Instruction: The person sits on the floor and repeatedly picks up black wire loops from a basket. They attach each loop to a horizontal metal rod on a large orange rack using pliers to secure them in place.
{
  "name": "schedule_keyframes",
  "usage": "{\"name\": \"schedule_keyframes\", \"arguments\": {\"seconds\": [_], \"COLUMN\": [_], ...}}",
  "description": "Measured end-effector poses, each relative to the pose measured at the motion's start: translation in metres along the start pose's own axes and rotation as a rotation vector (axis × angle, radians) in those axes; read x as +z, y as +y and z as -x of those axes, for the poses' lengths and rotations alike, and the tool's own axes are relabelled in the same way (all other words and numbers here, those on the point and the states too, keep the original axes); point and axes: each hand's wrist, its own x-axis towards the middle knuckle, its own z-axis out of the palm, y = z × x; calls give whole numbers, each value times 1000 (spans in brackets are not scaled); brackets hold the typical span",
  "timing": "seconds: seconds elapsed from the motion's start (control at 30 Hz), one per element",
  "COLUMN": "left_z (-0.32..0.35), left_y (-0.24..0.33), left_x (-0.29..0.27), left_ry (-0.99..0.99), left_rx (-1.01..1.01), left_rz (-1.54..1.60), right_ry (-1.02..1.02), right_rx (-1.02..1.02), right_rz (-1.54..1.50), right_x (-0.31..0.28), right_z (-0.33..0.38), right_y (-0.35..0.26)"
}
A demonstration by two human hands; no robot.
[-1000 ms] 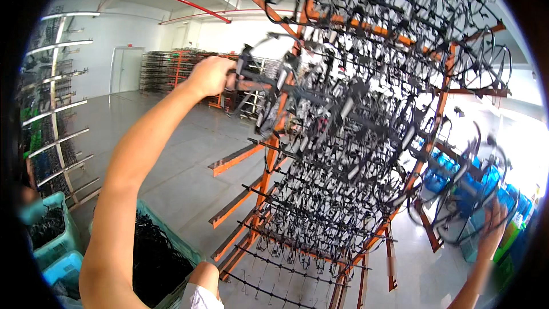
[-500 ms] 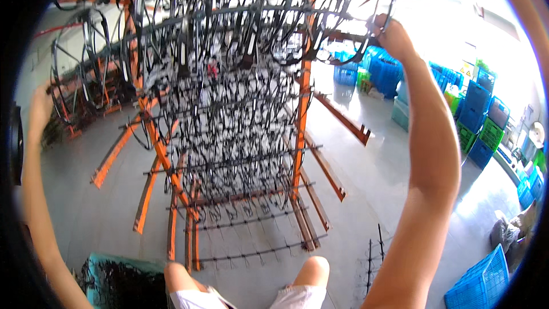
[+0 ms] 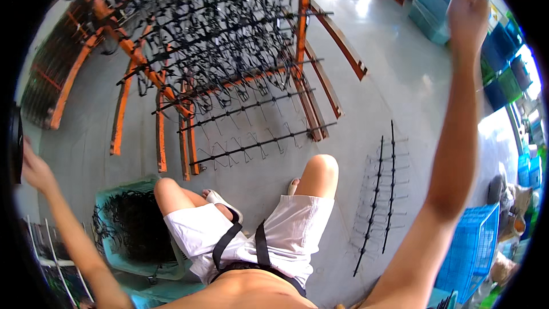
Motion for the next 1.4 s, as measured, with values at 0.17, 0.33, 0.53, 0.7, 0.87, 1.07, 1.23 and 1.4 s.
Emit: {"name": "schedule_keyframes", "arguments": {"seconds": [0.17, 0.33, 0.53, 0.7, 0.87, 1.07, 1.23, 1.4], "left_z": [298, 481, 546, 573, 577, 567, 551, 534], "left_y": [83, 32, 24, 17, -5, 8, 41, 55], "left_x": [64, 196, 243, 243, 232, 197, 182, 175], "left_ry": [-983, -1160, -1504, -1399, -1174, -898, -918, -852], "left_rx": [-854, -1741, -1762, -1896, -2212, -2438, -2346, -2292], "left_rz": [428, 104, -138, 230, 313, 439, 657, 839], "right_ry": [-942, -1441, -1706, -1699, -1619, -1450, -1359, -1374], "right_rx": [626, 605, 589, 681, 1034, 1455, 1287, 1211], "right_rz": [-691, -79, 279, -22, -190, -376, -343, -401], "right_x": [17, 113, 175, 158, 111, 37, 14, 41], "right_z": [338, 570, 626, 628, 589, 496, 440, 403], "right_y": [8, 49, 57, 73, 57, 1, 0, -4]}}
